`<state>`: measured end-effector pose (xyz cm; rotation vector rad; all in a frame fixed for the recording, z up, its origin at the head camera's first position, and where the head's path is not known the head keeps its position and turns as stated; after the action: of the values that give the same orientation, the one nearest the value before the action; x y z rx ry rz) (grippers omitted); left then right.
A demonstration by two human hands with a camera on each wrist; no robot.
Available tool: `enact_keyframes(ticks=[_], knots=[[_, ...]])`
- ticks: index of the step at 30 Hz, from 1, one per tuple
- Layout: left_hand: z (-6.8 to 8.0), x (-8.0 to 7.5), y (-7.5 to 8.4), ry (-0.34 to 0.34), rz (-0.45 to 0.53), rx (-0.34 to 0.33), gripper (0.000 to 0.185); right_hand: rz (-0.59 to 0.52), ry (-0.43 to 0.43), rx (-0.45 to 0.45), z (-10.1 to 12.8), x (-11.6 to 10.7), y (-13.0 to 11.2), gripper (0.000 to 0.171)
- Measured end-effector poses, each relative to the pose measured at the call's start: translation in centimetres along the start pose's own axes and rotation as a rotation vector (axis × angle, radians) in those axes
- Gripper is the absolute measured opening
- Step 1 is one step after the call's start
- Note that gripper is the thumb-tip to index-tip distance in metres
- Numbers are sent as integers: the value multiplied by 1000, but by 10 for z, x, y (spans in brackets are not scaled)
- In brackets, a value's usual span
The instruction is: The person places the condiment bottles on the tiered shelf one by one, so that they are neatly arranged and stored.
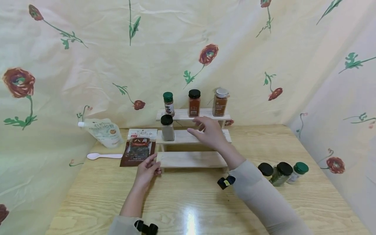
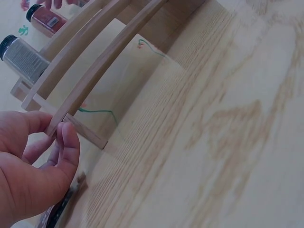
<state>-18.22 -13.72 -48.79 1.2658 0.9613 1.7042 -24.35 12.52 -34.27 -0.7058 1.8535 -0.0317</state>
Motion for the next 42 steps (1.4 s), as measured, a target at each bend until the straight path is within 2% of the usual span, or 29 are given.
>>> enact_keyframes(ticks=[5, 9, 14, 19, 26, 32, 37, 42], knots=[[0, 3, 1, 4, 5, 18, 48, -32, 38, -33, 17, -15, 16, 38], [1, 4, -1, 29, -5, 12, 48, -54, 5, -28, 35, -24, 31, 36], [4, 5, -4, 70, -23, 3, 47, -18, -14, -20, 58, -35, 49, 36], [5, 4, -6, 65, -9, 3, 49, -2, -11, -53, 81, -43, 70, 35], [5, 4, -11, 64, 18, 0, 51, 53, -85, -74, 111, -51, 92, 35], [6, 6, -10, 61, 11, 12, 52, 97, -109, -87, 129, -58, 103, 37], [6, 4, -10, 54, 7, 11, 52, 118, -141, -98, 140, -59, 108, 44], [6, 3, -9, 38, -4, 6, 53, 85, -221, -84, 148, -58, 111, 54]])
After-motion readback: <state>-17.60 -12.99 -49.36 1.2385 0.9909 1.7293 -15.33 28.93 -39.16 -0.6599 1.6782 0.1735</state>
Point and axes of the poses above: each hand's wrist, its own z-axis away from the middle knuckle, its own x-axis out of the palm, y = z × x, the point moved 1 cm from there along -z, towards the middle knuckle, and after that the axes turned 15 degrees about z, right-handed, at the moved point
